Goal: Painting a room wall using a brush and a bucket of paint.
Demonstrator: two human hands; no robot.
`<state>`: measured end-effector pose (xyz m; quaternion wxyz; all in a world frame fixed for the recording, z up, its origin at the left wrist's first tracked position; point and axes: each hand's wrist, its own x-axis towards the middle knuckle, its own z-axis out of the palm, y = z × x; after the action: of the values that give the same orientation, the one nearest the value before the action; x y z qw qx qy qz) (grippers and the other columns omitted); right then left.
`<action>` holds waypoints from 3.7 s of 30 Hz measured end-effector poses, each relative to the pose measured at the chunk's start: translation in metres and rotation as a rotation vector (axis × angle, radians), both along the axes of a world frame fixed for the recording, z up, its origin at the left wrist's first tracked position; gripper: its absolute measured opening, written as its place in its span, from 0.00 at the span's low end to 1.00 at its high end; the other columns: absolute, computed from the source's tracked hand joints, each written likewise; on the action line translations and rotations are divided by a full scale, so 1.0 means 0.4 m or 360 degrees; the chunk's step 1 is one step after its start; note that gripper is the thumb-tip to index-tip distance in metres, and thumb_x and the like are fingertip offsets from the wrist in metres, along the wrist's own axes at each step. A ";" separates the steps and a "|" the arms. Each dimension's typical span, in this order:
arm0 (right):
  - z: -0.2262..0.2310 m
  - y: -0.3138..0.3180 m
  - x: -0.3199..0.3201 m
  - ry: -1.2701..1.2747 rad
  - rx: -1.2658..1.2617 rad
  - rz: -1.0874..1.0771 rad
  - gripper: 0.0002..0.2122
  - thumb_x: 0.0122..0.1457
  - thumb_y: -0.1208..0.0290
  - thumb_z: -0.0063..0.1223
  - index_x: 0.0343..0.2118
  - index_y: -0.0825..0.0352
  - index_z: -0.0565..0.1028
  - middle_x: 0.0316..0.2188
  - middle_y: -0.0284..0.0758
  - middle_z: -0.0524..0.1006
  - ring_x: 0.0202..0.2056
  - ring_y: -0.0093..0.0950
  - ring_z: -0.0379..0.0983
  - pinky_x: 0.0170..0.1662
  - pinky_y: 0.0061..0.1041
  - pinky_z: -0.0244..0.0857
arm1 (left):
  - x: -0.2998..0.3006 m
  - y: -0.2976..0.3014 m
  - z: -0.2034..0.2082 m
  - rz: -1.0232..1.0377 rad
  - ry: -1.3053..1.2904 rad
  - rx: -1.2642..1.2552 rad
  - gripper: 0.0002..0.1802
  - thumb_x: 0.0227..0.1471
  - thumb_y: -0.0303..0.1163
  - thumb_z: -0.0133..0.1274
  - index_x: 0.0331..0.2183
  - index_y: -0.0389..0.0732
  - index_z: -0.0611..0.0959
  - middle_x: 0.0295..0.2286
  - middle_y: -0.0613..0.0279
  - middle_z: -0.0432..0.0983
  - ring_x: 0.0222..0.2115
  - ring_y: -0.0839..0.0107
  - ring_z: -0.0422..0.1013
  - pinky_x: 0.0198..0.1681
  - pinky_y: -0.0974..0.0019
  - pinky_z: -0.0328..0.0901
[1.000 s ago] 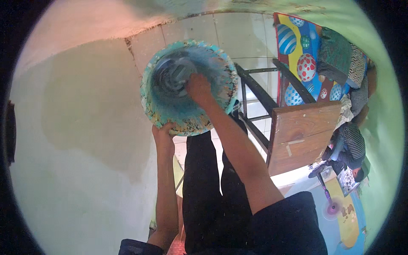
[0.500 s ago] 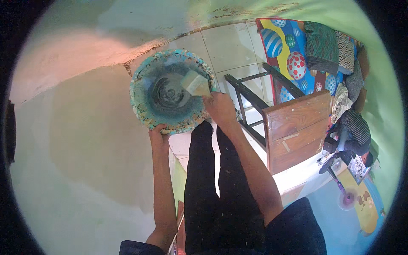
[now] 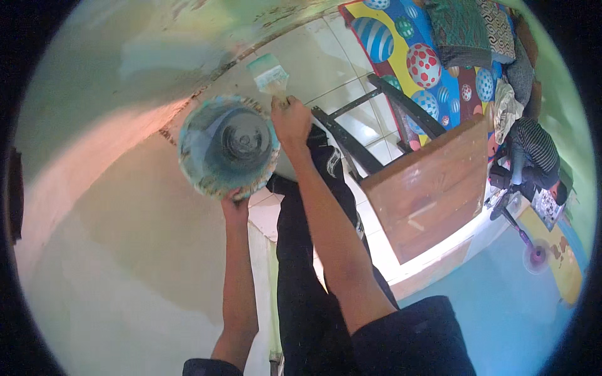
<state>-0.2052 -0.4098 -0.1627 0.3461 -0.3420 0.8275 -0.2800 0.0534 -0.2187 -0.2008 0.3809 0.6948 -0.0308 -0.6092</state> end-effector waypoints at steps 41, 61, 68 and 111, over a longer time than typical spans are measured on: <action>-0.076 -0.183 0.039 -0.0118 -0.0881 -0.0099 0.12 0.53 0.62 0.54 0.28 0.68 0.71 0.13 0.40 0.70 0.18 0.43 0.71 0.23 0.37 0.64 | -0.336 0.135 0.357 -0.1770 -0.1026 0.0681 0.14 0.52 0.33 0.51 0.40 0.36 0.79 0.38 0.49 0.76 0.40 0.52 0.73 0.45 0.58 0.66; -0.505 -0.301 -0.026 -0.0012 0.0295 0.0096 0.15 0.52 0.61 0.52 0.30 0.71 0.78 0.28 0.52 0.78 0.35 0.49 0.76 0.39 0.43 0.70 | -0.310 0.108 0.337 -0.1592 -0.1222 0.0371 0.11 0.49 0.24 0.50 0.38 0.35 0.79 0.36 0.50 0.76 0.37 0.55 0.74 0.42 0.59 0.68; -0.560 -0.351 0.041 -0.0032 0.0460 0.0225 0.10 0.48 0.67 0.52 0.28 0.70 0.78 0.30 0.50 0.78 0.36 0.48 0.76 0.40 0.41 0.71 | -0.299 0.093 0.334 -0.1604 -0.1315 0.0371 0.12 0.48 0.23 0.50 0.38 0.36 0.79 0.35 0.51 0.76 0.36 0.56 0.74 0.40 0.60 0.68; -0.531 -0.339 0.012 -0.0295 0.0091 -0.0402 0.16 0.45 0.65 0.55 0.26 0.79 0.76 0.26 0.57 0.76 0.34 0.51 0.76 0.40 0.41 0.70 | -0.312 0.096 0.337 -0.1618 -0.1393 0.0428 0.11 0.48 0.24 0.49 0.36 0.37 0.79 0.35 0.54 0.76 0.37 0.55 0.74 0.40 0.58 0.68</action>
<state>-0.2005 -0.5453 -0.3751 0.3927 -0.1979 0.8361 -0.3279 -0.0713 -0.1802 -0.0660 -0.0897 0.8176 -0.4285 -0.3740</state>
